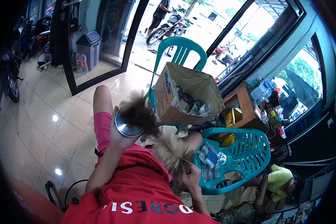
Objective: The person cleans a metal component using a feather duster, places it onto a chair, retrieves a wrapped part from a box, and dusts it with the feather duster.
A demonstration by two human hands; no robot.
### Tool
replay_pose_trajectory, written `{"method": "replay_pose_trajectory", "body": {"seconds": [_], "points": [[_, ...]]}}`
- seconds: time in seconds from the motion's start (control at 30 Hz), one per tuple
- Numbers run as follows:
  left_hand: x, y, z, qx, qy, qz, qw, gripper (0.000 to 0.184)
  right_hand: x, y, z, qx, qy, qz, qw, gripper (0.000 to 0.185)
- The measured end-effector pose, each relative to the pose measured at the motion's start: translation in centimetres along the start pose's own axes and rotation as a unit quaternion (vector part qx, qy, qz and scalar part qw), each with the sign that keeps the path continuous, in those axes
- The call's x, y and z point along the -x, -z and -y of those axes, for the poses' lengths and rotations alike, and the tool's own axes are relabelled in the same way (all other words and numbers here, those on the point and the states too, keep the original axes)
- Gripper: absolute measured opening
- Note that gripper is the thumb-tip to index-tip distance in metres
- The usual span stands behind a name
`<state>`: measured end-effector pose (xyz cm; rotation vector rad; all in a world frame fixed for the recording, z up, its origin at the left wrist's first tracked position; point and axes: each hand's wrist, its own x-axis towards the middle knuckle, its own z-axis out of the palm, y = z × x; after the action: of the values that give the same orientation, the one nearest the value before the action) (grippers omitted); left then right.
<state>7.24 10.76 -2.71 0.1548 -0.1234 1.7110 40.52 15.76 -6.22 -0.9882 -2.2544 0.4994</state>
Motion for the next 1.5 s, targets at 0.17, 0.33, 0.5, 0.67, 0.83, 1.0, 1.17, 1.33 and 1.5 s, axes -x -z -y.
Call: {"method": "replay_pose_trajectory", "body": {"seconds": [0.17, 0.33, 0.5, 0.67, 0.83, 1.0, 1.17, 1.33, 1.5], "points": [[-0.4, 0.7, 0.2, -0.017, -0.001, 0.050, 0.999, 0.076, 0.3, -0.1, -1.2, -0.038, 0.068, -0.031, 0.996, 0.018], [-0.1, 0.3, 0.0, -0.010, -0.030, -0.033, 0.999, 0.075, -0.4, 0.0, -0.4, 0.018, -0.067, 0.008, 0.998, 0.012], [-1.1, 1.8, 0.5, 0.004, 0.008, 0.095, 0.995, 0.083, -0.5, 1.1, 0.8, -0.001, 0.029, 0.008, 1.000, 0.012], [-0.4, 0.1, 0.2, -0.019, -0.021, -0.008, 1.000, 0.075, -1.3, 1.0, -0.8, -0.029, -0.025, -0.033, 0.999, 0.023], [-1.1, 1.1, 0.6, -0.065, -0.018, 0.054, 0.996, 0.079, -0.9, 1.7, -0.1, 0.069, 0.020, 0.047, 0.996, 0.023], [-0.5, 0.2, 0.8, -0.080, -0.027, 0.062, 0.995, 0.075, -1.1, 1.3, -1.8, -0.025, 0.016, 0.004, 1.000, 0.031], [-0.8, 0.7, 0.4, -0.052, -0.013, 0.068, 0.996, 0.078, -1.2, 1.4, -0.3, 0.051, 0.009, 0.020, 0.998, 0.029], [-0.5, 0.6, 0.8, -0.050, -0.022, 0.050, 0.997, 0.076, -1.0, 1.7, -0.8, -0.015, 0.036, -0.019, 0.999, 0.027], [-0.3, 0.4, 0.4, -0.059, -0.024, 0.033, 0.997, 0.080, -0.4, 1.8, -1.4, 0.039, -0.045, -0.002, 0.998, 0.021]]}}
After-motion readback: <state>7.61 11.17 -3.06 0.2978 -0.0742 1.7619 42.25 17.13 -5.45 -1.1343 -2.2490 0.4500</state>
